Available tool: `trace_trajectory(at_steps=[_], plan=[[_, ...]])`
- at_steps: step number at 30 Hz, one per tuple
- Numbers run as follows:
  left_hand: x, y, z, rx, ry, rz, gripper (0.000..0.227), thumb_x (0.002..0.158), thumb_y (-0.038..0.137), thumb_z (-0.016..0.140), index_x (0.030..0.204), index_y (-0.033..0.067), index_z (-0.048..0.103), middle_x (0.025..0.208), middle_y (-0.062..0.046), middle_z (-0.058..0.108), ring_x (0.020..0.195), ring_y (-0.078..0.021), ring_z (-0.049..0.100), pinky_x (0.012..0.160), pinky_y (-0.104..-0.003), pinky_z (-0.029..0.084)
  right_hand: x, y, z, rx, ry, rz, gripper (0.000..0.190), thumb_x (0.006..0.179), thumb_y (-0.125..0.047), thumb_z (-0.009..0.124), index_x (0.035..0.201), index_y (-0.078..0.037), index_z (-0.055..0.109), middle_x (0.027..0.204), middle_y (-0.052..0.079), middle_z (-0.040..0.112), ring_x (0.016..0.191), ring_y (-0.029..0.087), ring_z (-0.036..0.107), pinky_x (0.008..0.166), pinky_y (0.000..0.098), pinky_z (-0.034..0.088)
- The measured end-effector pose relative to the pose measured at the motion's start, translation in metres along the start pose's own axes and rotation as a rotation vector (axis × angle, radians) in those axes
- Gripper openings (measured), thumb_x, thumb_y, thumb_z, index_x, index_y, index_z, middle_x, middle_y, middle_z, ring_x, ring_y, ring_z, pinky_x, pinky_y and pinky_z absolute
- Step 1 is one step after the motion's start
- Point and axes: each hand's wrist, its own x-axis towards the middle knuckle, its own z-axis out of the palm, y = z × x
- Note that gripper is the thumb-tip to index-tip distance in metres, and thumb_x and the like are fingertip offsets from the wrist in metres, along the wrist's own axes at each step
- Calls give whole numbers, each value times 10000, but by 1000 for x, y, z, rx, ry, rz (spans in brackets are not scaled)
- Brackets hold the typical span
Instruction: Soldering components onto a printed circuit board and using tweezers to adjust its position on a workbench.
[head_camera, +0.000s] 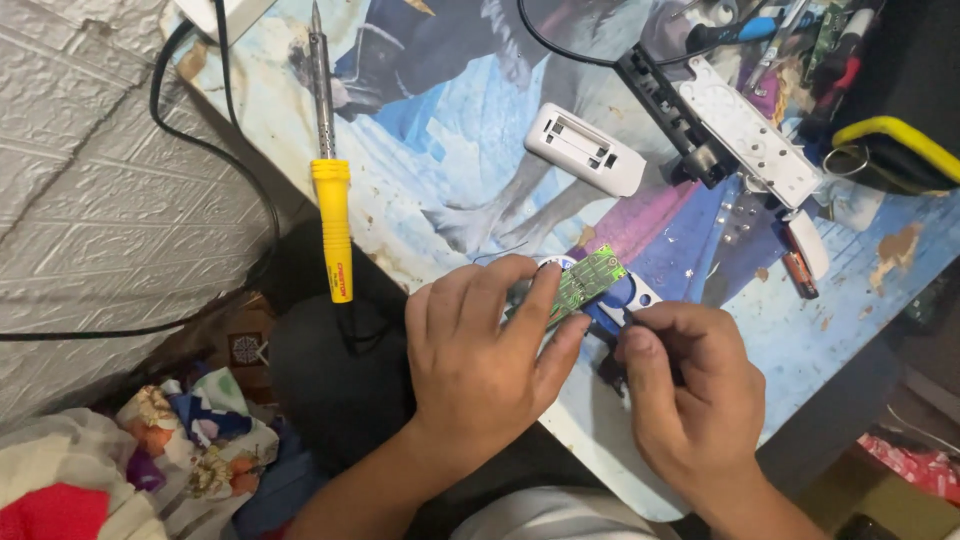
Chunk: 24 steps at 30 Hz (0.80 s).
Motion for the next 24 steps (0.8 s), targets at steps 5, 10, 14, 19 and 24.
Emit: trace_trajectory(at_steps=[5,10,14,19,24], plan=[[0,-1,6,9,6,-16,269,1111,455,727,1232,223,790,1203,7,731,1023,-292,681,911,-482,513,2,12,8,-88,64,-183,148,1061,-160,795,1197,-103,784,1042,32,821,777,138,752,764,301,561],[-1,-3,8,-27,12,-11,266,1121,458,714,1216,223,795,1162,13,729,973,-283,676,875,-476,509,-2,6,9,-54,83,-162,197,1039,-164,810,1218,-81,796,992,43,825,737,107,742,725,260,563],[-3,-5,9,-66,8,-6,259,1122,434,729,1219,204,796,1154,-12,719,958,-290,652,879,-474,498,-2,6,8,373,45,-99,67,1054,-5,712,1115,14,690,858,125,781,755,157,772,771,258,627],[-4,-9,10,-110,-15,4,263,1099,407,803,1248,192,775,1118,-20,708,892,-292,625,813,-476,468,5,8,-10,706,-116,-1,351,1056,-190,663,1258,97,666,1107,283,821,740,222,716,765,344,639],[-4,-12,11,-131,-43,13,277,1101,398,819,1255,176,762,1096,-30,692,862,-290,604,772,-464,445,7,-7,-15,838,-135,247,562,963,-202,691,1407,137,629,1358,359,804,1069,368,809,947,426,676]])
